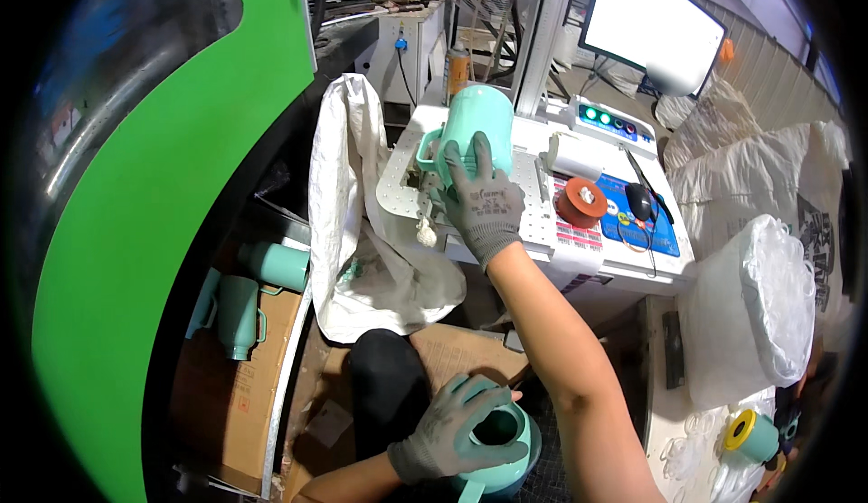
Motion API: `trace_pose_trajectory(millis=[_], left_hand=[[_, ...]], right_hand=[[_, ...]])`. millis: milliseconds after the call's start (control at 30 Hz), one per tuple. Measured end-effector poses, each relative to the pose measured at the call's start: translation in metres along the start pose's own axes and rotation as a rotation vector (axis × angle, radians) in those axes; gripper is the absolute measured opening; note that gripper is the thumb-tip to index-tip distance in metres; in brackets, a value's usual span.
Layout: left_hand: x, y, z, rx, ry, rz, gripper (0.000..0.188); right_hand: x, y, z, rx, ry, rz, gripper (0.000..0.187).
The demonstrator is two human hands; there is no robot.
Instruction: The person assembles teal plastic containers by inserting a clear plastic ring into the opening and screwing on a yellow lid. The person handles the containers one at a time, repeating the assembly process for multiple units.
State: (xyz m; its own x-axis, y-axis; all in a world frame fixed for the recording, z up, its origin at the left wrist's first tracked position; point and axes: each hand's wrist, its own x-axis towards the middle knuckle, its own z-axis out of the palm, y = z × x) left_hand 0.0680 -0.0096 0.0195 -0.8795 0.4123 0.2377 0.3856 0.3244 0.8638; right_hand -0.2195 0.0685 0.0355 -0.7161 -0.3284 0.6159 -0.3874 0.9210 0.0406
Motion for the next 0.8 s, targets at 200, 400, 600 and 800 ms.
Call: trace_pose_trajectory(millis=[200, 400, 600, 800], left_hand=[[0.002, -0.011, 0.022, -0.186, -0.107, 0.054, 0.074], [0.008, -0.007, 0.013, -0.215, -0.147, -0.147, 0.075], [0.024, -0.032, -0.003, -0.162, -0.226, -0.224, 0.077], [0.030, -0.023, 0.032, -0.318, -0.155, -0.248, 0.080]], right_hand=[[-0.022, 0.018, 0.003, 0.094, 0.005, 0.018, 0.068], [-0.190, 0.056, -0.089, 0.596, 0.231, 0.014, 0.055], [-0.465, 0.143, -0.216, 0.250, 0.279, 0.900, 0.028], [-0.674, 0.218, -0.314, -0.570, 0.275, 1.435, 0.034]])
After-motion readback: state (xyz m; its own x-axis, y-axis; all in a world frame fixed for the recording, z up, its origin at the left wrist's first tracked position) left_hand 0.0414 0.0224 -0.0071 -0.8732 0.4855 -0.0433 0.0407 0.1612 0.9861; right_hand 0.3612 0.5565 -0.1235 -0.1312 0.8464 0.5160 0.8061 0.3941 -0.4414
